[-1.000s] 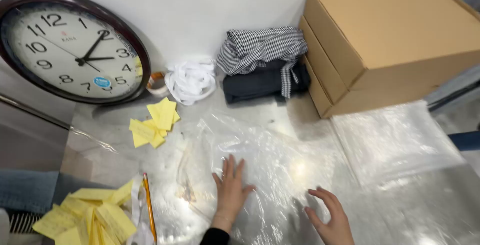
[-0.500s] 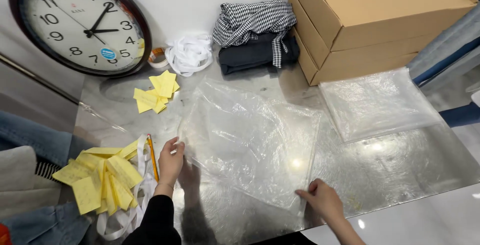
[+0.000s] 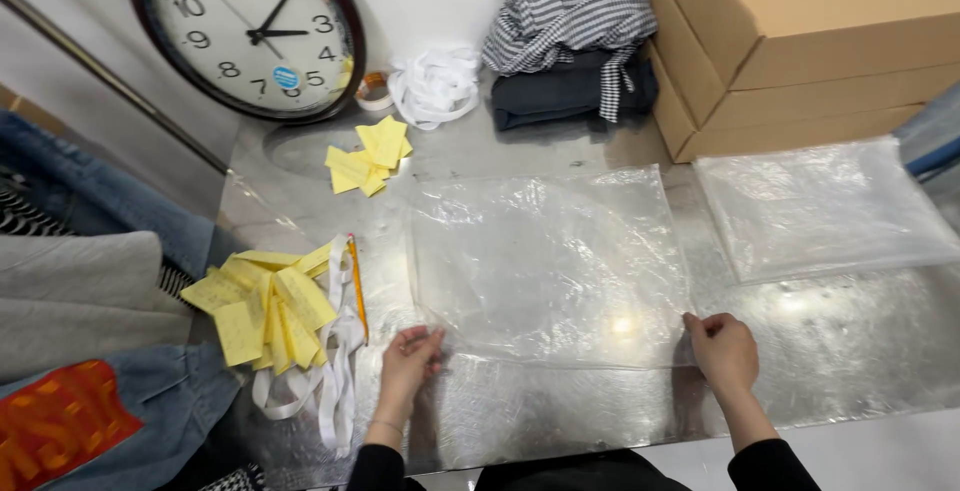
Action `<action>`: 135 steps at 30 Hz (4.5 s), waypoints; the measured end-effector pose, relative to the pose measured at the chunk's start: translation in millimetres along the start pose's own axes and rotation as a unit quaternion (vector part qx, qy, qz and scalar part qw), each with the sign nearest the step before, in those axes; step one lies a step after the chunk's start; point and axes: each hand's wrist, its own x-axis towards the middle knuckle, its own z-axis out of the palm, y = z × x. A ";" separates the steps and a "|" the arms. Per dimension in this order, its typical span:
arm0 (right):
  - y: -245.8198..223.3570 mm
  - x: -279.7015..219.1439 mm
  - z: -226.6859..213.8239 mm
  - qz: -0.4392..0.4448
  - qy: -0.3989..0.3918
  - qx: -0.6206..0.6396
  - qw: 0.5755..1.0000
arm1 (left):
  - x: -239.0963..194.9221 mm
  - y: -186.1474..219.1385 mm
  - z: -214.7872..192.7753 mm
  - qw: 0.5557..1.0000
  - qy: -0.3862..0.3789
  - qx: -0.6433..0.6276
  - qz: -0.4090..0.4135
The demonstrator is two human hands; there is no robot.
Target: The person wraps a folded checkered garment in bubble wrap on a metal table. They then retrieve a cardboard box, untie a white ribbon, and open it. The person removes a white wrapped item from the box and places it on the table.
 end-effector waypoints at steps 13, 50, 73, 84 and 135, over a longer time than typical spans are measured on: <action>38.6 2.3 35.4 -0.105 0.223 -0.089 0.965 | -38.3 -32.5 -18.5 0.999 -0.025 -0.033 -0.025; 72.2 27.0 50.9 -0.196 0.297 -0.135 0.925 | -36.8 -28.4 8.5 0.983 -0.113 -0.067 -0.128; -166.0 -80.2 41.6 -0.432 -0.046 0.143 0.889 | -76.6 -44.2 -44.5 0.994 0.010 0.104 0.042; -358.9 -50.3 143.5 -0.556 -0.185 0.022 0.810 | -43.6 -61.9 -33.0 0.981 0.114 0.157 0.021; -395.3 -34.7 148.6 -0.364 -0.454 0.028 0.813 | -44.7 -26.5 -63.2 0.930 -0.068 0.342 -0.119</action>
